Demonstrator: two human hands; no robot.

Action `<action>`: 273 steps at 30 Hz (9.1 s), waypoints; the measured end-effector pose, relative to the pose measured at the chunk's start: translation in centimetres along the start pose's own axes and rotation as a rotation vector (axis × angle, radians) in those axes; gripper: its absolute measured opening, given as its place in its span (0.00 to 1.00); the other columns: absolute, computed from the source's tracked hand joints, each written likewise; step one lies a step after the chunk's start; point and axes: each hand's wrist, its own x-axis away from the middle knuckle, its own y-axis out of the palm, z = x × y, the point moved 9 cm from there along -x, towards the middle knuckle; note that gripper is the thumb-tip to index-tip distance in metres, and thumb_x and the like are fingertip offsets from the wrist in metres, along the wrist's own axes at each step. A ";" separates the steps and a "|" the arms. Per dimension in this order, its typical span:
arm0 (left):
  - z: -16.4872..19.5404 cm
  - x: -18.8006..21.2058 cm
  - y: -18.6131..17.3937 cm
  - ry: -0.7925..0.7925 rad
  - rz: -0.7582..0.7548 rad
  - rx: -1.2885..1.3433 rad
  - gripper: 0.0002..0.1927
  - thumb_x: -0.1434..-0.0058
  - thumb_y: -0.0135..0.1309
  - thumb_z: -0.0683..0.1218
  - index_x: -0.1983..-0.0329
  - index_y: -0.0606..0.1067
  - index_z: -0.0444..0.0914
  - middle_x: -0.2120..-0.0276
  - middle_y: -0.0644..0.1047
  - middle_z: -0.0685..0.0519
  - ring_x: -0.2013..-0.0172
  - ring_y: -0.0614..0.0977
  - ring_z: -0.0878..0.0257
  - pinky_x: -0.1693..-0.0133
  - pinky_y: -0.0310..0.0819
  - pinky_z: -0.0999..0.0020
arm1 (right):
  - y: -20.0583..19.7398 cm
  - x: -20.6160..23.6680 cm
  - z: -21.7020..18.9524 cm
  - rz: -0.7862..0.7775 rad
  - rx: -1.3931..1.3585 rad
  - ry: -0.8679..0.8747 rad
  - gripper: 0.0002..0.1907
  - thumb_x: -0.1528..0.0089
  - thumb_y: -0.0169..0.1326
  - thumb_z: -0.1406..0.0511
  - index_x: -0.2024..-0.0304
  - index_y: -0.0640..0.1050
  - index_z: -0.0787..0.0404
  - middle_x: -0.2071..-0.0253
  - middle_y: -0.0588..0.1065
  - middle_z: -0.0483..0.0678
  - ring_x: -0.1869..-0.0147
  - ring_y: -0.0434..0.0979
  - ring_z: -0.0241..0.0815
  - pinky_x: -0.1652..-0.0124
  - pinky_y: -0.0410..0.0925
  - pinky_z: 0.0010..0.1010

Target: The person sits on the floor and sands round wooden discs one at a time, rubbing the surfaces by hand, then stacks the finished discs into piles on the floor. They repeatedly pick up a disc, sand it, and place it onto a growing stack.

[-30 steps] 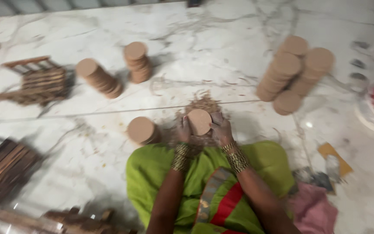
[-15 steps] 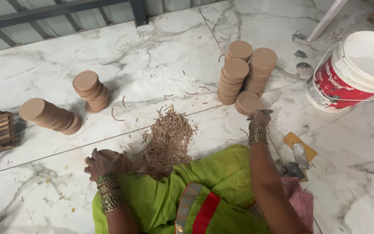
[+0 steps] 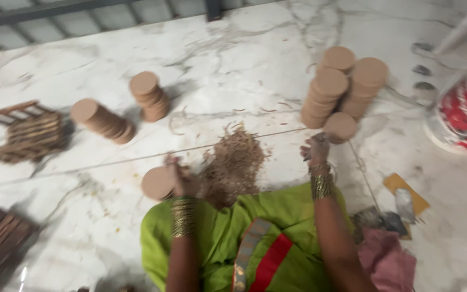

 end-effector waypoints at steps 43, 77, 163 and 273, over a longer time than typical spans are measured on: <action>7.7 2.3 -1.7 0.431 0.307 -1.656 0.47 0.58 0.73 0.59 0.35 0.69 0.48 0.37 0.67 0.43 0.39 0.68 0.38 0.44 0.63 0.39 | -13.6 -4.8 -4.9 0.558 -0.433 -0.335 0.26 0.40 0.49 0.80 0.39 0.69 0.61 0.43 0.72 0.55 0.50 0.79 0.49 0.62 0.82 0.43; -7.3 5.8 6.6 -0.263 -0.495 0.612 0.24 0.25 0.46 0.61 0.42 0.70 0.37 0.51 0.77 0.45 0.51 0.79 0.53 0.50 0.77 0.58 | 20.2 29.7 7.3 -0.580 1.075 -1.477 0.34 0.38 0.52 0.62 0.29 0.62 0.60 0.40 0.72 0.54 0.42 0.74 0.53 0.45 0.71 0.46; 4.2 0.0 -4.2 -0.083 0.045 -1.577 0.63 0.59 0.73 0.62 0.23 0.53 0.45 0.28 0.56 0.41 0.33 0.62 0.36 0.41 0.72 0.45 | -6.8 -5.4 0.9 0.248 -0.565 0.225 0.18 0.32 0.51 0.61 0.42 0.72 0.61 0.48 0.75 0.52 0.45 0.75 0.50 0.47 0.71 0.51; -7.3 3.0 4.1 -0.020 -0.031 -0.668 0.39 0.19 0.28 0.57 0.72 0.76 0.26 0.77 0.76 0.34 0.75 0.78 0.40 0.72 0.71 0.48 | 20.8 23.5 10.0 -0.591 1.428 -0.604 0.23 0.34 0.51 0.59 0.36 0.71 0.52 0.50 0.79 0.52 0.51 0.82 0.51 0.53 0.75 0.42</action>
